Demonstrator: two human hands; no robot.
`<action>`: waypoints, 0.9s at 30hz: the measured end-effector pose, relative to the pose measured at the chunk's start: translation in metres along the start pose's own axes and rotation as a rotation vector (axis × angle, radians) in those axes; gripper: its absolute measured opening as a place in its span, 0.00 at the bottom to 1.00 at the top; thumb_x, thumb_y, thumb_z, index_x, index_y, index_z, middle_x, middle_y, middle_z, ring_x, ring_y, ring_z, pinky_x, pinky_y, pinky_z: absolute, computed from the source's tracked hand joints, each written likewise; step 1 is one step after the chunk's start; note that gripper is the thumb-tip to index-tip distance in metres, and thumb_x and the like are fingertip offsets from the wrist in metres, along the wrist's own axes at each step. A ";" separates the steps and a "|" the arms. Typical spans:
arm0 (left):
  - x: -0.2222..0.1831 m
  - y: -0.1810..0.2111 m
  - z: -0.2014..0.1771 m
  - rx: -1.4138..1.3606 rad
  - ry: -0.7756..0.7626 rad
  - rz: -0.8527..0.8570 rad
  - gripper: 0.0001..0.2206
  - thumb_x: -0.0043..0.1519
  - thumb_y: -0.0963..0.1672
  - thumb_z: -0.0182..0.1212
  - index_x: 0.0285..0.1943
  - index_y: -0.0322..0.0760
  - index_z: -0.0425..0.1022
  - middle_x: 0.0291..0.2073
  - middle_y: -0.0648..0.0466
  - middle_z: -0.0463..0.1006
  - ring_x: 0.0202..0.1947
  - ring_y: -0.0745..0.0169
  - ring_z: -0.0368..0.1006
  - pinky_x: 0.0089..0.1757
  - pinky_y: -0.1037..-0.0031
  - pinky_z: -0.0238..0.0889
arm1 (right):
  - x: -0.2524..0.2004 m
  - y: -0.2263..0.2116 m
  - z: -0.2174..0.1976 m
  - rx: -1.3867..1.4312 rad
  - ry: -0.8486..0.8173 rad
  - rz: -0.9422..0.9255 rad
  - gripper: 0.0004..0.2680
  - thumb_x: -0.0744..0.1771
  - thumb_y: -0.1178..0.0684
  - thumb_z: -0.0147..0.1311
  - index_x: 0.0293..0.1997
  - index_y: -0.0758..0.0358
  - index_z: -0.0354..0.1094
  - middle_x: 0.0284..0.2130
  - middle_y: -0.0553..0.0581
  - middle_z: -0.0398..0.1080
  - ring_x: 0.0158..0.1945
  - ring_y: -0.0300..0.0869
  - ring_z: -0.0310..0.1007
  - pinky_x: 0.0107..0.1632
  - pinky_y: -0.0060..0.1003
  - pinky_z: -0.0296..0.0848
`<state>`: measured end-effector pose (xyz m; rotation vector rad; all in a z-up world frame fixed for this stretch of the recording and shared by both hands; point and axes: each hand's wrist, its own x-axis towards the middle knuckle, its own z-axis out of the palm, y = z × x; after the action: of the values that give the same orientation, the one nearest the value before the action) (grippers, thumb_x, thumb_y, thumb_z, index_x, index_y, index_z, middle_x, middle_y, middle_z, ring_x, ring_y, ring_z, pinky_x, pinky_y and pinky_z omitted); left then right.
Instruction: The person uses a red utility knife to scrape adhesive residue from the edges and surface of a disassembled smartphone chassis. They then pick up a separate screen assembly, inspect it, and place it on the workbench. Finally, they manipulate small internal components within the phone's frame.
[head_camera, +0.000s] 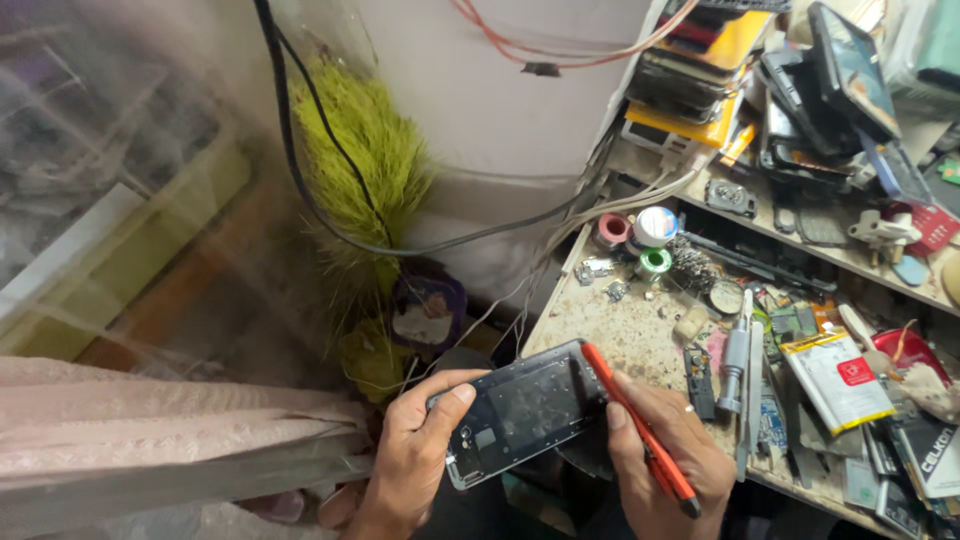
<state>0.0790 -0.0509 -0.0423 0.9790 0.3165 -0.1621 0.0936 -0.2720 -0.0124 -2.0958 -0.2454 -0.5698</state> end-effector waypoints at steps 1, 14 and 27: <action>0.000 0.000 0.000 0.014 -0.001 0.007 0.13 0.64 0.42 0.56 0.51 0.23 0.79 0.35 0.50 0.84 0.32 0.69 0.78 0.37 0.78 0.72 | 0.000 0.000 0.002 0.001 0.000 0.011 0.09 0.65 0.65 0.58 0.48 0.71 0.75 0.41 0.64 0.79 0.46 0.45 0.82 0.53 0.35 0.76; -0.003 -0.001 0.007 0.150 -0.021 0.046 0.13 0.66 0.43 0.56 0.52 0.25 0.78 0.35 0.53 0.82 0.32 0.74 0.75 0.36 0.81 0.70 | -0.015 0.014 0.003 0.268 0.075 0.266 0.09 0.68 0.63 0.54 0.53 0.74 0.73 0.40 0.64 0.78 0.44 0.44 0.81 0.52 0.35 0.79; -0.010 -0.047 0.035 0.041 0.161 0.257 0.15 0.71 0.44 0.52 0.59 0.27 0.76 0.39 0.55 0.79 0.34 0.77 0.71 0.38 0.83 0.68 | -0.031 0.025 -0.006 0.409 0.211 0.141 0.15 0.73 0.51 0.52 0.62 0.76 0.66 0.42 0.68 0.76 0.44 0.44 0.78 0.57 0.40 0.78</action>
<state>0.0634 -0.1065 -0.0581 1.0661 0.3320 0.1456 0.0738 -0.2900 -0.0432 -1.6302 -0.0826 -0.5954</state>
